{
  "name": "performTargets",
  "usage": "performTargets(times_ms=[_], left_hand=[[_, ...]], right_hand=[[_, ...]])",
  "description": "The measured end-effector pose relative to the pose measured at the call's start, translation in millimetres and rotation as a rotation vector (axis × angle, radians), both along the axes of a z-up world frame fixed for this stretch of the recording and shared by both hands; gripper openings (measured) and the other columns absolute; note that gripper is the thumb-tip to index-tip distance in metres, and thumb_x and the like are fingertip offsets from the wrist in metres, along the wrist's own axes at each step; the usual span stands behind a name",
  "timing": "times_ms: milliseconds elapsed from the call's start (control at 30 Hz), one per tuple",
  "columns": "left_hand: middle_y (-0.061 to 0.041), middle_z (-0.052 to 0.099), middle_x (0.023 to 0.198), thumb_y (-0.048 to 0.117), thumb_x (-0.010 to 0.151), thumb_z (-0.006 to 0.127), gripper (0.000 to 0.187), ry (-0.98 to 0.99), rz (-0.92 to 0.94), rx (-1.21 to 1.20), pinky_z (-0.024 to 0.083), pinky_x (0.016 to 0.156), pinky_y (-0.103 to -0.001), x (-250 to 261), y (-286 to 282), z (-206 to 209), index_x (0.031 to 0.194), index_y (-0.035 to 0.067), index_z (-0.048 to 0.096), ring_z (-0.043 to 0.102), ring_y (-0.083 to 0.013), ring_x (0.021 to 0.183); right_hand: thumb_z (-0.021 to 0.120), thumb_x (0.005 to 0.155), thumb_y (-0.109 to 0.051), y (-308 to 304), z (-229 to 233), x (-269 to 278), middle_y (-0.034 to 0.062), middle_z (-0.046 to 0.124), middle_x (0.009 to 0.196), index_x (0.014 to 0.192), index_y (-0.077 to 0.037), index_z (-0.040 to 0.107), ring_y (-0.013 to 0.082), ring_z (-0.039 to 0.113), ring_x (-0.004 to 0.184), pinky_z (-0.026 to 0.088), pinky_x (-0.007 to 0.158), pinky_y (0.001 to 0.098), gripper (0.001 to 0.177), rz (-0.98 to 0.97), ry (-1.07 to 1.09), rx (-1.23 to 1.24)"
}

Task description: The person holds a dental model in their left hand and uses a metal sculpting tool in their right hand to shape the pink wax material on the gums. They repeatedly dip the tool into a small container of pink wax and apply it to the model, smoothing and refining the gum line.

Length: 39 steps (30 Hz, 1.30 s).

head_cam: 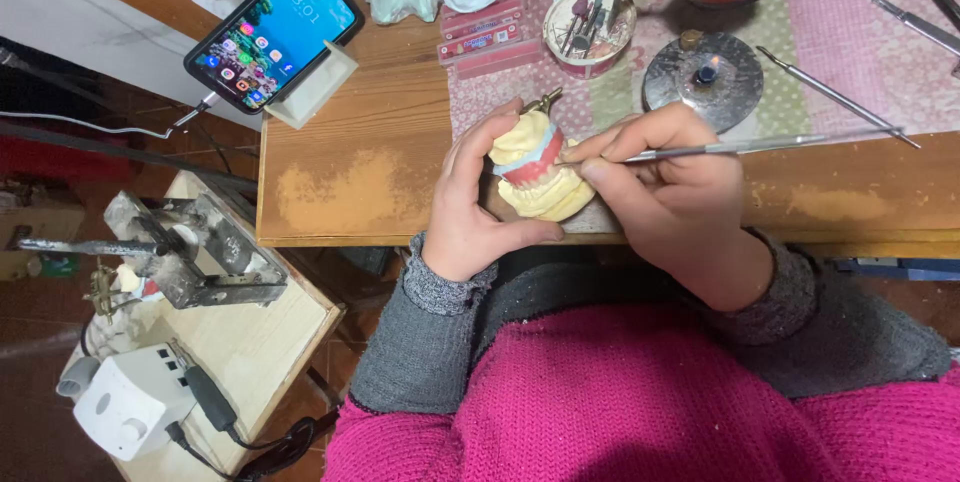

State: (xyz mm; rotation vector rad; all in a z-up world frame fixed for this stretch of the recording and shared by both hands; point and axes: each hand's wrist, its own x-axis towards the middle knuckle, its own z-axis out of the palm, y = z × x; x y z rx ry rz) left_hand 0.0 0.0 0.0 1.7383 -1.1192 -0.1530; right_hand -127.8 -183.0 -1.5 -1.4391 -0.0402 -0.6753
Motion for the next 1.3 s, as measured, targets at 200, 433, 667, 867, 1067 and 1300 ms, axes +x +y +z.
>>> performTargets(times_ms=[200,433,667,867,1067,1300], left_hand=[[-0.017,0.052,0.161,0.028,0.065,0.102,0.104,0.008,0.006,0.005,0.042,0.128,-0.043,-1,0,0,0.152,0.009,0.047,0.053,-0.0326,0.15],[-0.016,0.053,0.159,0.027,0.063,0.102,0.106,0.004,0.018,0.012,0.042,0.127,-0.043,0,1,-2,0.151,0.009,0.047,0.054,-0.0312,0.149],[-0.016,0.053,0.159,0.031,0.064,0.101,0.106,-0.013,0.018,0.013,0.042,0.127,-0.043,0,1,-2,0.152,0.01,0.047,0.054,-0.0319,0.149],[-0.016,0.053,0.159,0.035,0.064,0.101,0.106,-0.02,0.013,0.008,0.042,0.127,-0.043,1,2,-3,0.153,0.01,0.047,0.054,-0.0306,0.144],[-0.016,0.054,0.158,0.034,0.064,0.101,0.106,-0.02,0.016,0.005,0.043,0.127,-0.043,1,2,-4,0.152,0.01,0.048,0.054,-0.0309,0.144],[-0.014,0.054,0.153,0.031,0.063,0.102,0.105,-0.027,0.011,0.0,0.043,0.127,-0.043,1,1,-2,0.151,0.011,0.048,0.055,-0.0309,0.144]], right_hand=[[0.067,0.103,0.009,1,1,0,0.0196,0.072,0.103,0.11,0.0,0.047,0.0157,0.072,0.094,0.06,0.084,0.0259,0.023,-0.055,-0.035,-0.174],[0.067,0.103,0.01,2,9,-1,0.0193,0.073,0.104,0.11,0.0,0.049,0.0155,0.072,0.092,0.06,0.083,0.0252,0.022,-0.082,-0.059,-0.239],[0.068,0.101,0.01,2,12,-2,0.0194,0.073,0.105,0.11,0.0,0.049,0.0175,0.072,0.091,0.059,0.081,0.0257,0.024,-0.077,-0.072,-0.312],[0.068,0.102,0.008,-3,9,-3,0.0184,0.072,0.107,0.11,-0.001,0.047,0.0172,0.071,0.091,0.058,0.082,0.026,0.024,-0.035,-0.074,-0.301],[0.067,0.104,0.008,-1,19,-1,0.0186,0.073,0.107,0.112,-0.001,0.047,0.0191,0.073,0.092,0.059,0.082,0.0278,0.023,-0.06,-0.103,-0.368],[0.067,0.104,0.008,0,24,0,0.0183,0.074,0.105,0.11,-0.001,0.048,0.0194,0.073,0.09,0.059,0.079,0.0279,0.022,-0.088,-0.103,-0.424]])
